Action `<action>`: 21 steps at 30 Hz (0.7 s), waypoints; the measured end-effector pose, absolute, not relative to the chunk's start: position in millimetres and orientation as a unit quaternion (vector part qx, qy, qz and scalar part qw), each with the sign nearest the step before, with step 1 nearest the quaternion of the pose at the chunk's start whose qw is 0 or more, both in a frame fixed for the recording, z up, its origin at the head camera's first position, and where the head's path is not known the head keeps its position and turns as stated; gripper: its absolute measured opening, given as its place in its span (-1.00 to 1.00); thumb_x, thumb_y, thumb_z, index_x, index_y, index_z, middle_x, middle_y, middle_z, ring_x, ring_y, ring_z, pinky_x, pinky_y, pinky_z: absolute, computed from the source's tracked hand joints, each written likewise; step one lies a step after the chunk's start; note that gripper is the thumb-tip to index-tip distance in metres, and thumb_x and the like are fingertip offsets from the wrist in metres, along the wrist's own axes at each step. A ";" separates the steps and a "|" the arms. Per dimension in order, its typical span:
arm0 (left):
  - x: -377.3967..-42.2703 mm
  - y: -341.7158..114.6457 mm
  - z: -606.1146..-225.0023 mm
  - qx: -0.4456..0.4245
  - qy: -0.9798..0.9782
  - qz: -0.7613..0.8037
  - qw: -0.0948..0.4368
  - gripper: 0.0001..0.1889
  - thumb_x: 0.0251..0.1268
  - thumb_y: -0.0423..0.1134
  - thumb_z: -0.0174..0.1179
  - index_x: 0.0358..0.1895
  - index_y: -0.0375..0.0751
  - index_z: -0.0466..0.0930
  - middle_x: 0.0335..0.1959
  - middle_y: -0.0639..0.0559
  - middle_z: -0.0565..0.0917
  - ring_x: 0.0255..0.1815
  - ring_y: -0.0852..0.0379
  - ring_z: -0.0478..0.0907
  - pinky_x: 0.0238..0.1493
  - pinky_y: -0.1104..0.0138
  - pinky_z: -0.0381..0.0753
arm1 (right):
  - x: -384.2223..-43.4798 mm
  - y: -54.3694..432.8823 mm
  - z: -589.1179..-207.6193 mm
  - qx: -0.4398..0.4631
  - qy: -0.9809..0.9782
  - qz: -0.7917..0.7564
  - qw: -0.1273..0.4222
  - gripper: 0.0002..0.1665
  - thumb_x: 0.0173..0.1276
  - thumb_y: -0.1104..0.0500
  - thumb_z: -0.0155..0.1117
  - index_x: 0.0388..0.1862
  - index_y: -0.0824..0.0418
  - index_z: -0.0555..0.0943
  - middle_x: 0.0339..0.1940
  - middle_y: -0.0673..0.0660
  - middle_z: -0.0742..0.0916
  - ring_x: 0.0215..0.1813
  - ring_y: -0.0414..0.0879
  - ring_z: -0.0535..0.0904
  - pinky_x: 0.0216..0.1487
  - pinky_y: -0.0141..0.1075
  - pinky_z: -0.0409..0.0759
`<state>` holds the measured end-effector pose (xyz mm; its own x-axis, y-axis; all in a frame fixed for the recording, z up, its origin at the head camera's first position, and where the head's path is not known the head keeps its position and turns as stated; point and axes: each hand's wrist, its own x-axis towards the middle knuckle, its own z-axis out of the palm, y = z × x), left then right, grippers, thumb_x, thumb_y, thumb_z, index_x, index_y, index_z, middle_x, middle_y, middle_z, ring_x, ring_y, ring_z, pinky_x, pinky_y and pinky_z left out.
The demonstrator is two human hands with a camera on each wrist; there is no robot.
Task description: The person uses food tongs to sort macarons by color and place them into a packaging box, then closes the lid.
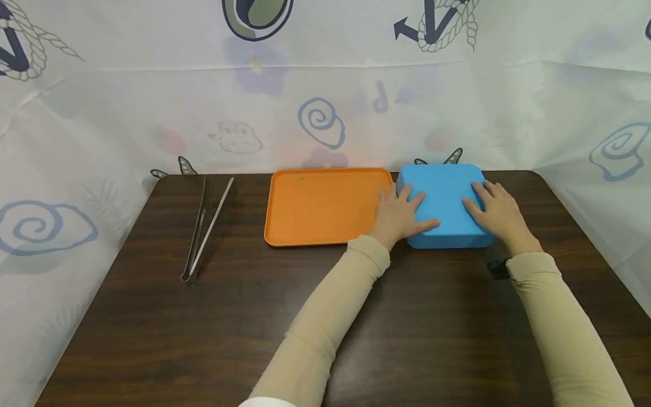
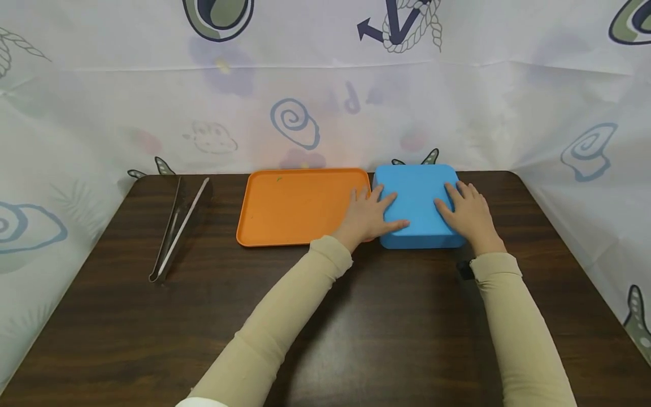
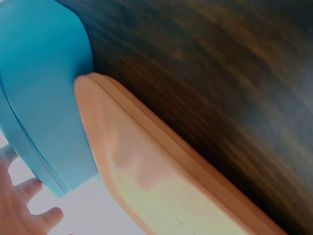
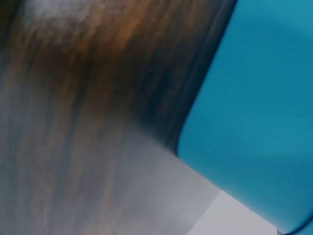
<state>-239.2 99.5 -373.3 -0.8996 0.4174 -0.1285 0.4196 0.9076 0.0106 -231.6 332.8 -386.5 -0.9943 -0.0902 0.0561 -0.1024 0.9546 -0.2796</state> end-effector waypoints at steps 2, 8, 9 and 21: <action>-240.7 99.9 -376.0 0.210 0.975 -0.003 0.066 -0.15 0.16 0.59 -0.36 0.52 0.38 -0.14 0.59 0.12 -0.11 0.60 -0.09 -0.14 0.55 -0.02 -0.06 | -232.8 334.3 -389.7 0.050 -0.987 0.152 -0.005 -0.07 0.48 -0.32 -0.36 0.54 0.32 -0.07 0.53 0.46 0.00 0.52 0.44 -0.16 0.43 0.35 -0.15; -244.6 100.9 -382.7 0.199 0.978 0.004 0.070 -0.05 0.12 0.61 -0.37 0.54 0.27 -0.25 0.60 0.16 -0.18 0.61 -0.01 -0.17 0.57 0.01 -0.12 | -235.9 337.4 -394.9 0.051 -0.984 0.168 -0.025 -0.02 0.46 -0.39 -0.47 0.55 0.28 -0.18 0.55 0.39 -0.13 0.55 0.38 -0.24 0.45 0.33 -0.20; -244.9 100.8 -383.2 0.198 0.978 0.006 0.069 -0.04 0.12 0.61 -0.36 0.54 0.25 -0.26 0.60 0.17 -0.18 0.61 0.00 -0.16 0.57 0.01 -0.13 | -236.2 337.0 -394.3 0.051 -0.984 0.169 -0.025 -0.03 0.46 -0.37 -0.46 0.55 0.28 -0.18 0.55 0.40 -0.13 0.55 0.38 -0.23 0.45 0.33 -0.19; -246.5 99.3 -382.2 0.197 0.977 0.033 0.080 -0.05 0.13 0.59 -0.31 0.54 0.26 -0.28 0.60 0.17 -0.20 0.59 -0.04 -0.03 0.58 0.03 -0.15 | -239.4 336.1 -386.0 0.033 -0.986 0.156 -0.051 -0.07 0.47 -0.33 -0.38 0.56 0.23 -0.18 0.55 0.42 -0.08 0.48 0.52 -0.11 0.43 0.37 -0.15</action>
